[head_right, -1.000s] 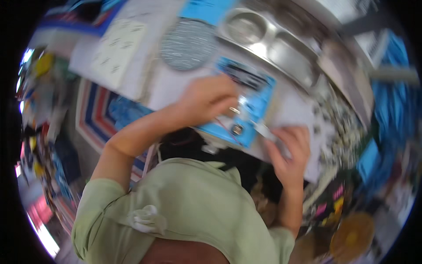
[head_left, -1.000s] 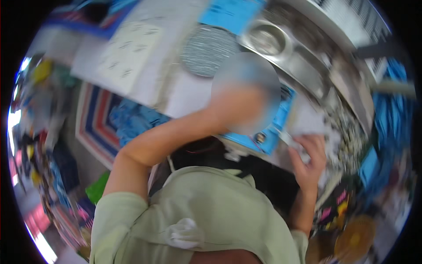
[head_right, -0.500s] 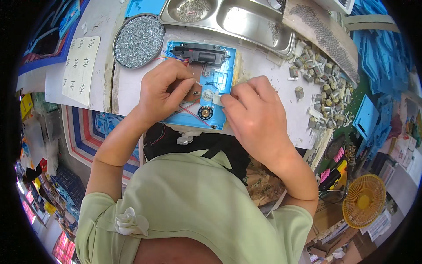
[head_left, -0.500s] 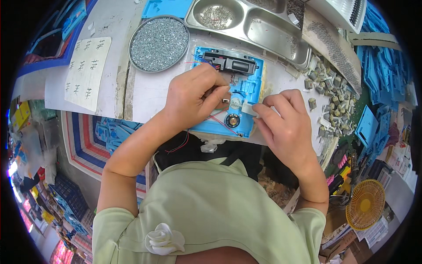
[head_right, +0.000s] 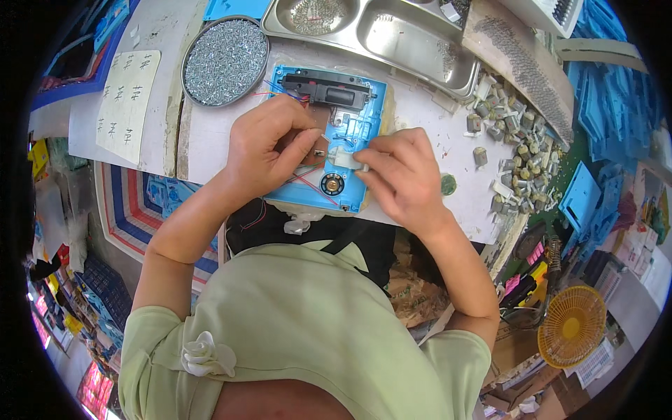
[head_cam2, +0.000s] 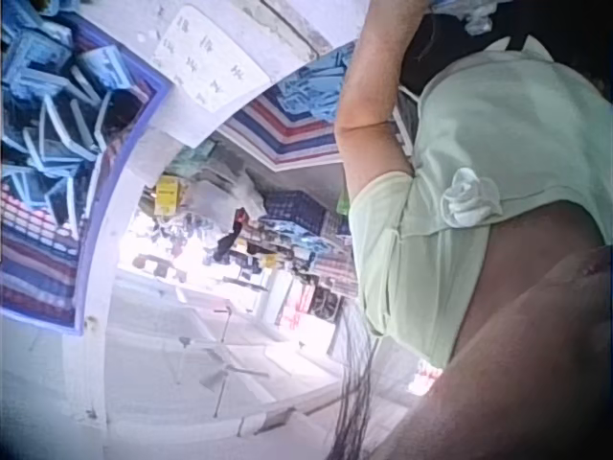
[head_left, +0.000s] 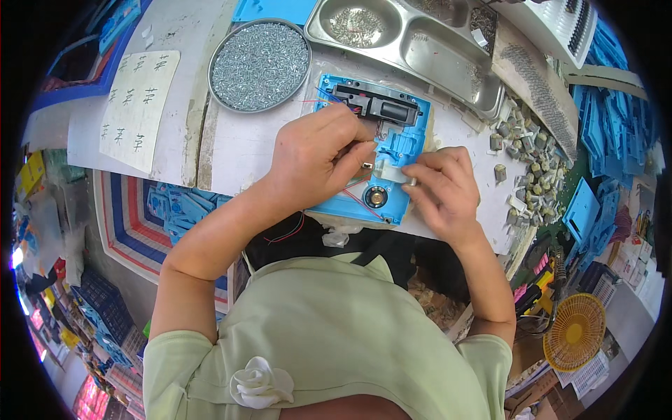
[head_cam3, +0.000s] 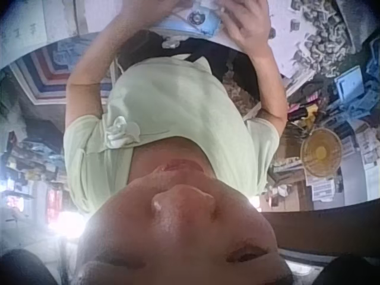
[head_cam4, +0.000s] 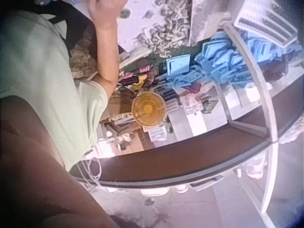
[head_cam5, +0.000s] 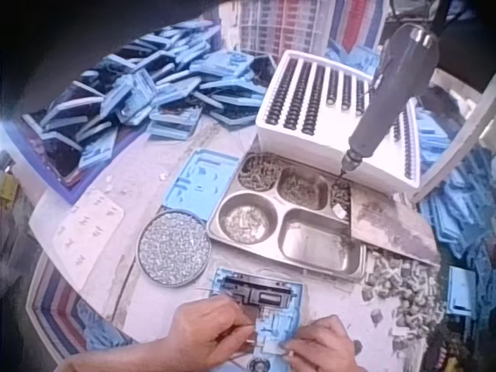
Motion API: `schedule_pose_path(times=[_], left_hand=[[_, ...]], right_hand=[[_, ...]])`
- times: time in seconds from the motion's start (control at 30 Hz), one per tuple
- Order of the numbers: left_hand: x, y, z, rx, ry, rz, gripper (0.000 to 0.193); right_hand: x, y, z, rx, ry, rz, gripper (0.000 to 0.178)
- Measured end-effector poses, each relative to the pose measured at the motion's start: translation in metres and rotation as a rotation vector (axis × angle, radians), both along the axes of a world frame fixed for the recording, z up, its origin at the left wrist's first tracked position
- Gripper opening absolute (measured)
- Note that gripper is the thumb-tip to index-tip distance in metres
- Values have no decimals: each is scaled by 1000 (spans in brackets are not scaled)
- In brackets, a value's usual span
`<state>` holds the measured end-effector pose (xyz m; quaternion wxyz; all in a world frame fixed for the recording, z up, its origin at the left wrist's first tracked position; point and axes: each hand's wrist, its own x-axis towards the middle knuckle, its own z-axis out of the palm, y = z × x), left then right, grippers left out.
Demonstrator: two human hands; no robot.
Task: Assembling components, soldering wires, and securing the casing of a blue electronic device.
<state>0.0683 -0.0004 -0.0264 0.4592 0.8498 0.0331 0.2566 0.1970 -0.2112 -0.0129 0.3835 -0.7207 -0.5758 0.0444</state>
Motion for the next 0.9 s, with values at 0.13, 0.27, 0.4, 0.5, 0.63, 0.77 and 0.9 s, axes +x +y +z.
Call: schedule_pose_path(times=[0.13, 0.27, 0.4, 0.5, 0.63, 0.77, 0.9], left_hand=[[-1, 1, -1, 1, -2, 6, 12], [-3, 2, 0, 6, 2, -11, 11], [2, 0, 5, -41, 6, -27, 10], [1, 0, 9, 6, 23, -36, 10], [-1, -2, 8, 6, 36, -23, 10], [3, -1, 8, 53, 23, -27, 9], [2, -2, 10, 60, 45, -8, 9]], right_hand=[[-5, 15, 14, -77, -80, 27, 30], [-21, 13, 20, -169, -171, 4, 24], [-27, 7, 22, -212, -196, -42, 22], [-13, -4, 36, -210, -24, -102, 22], [64, -50, 25, -161, -202, -552, 17], [109, -55, 13, -336, -328, -740, 22], [127, -24, 4, -570, -421, -821, 32]])
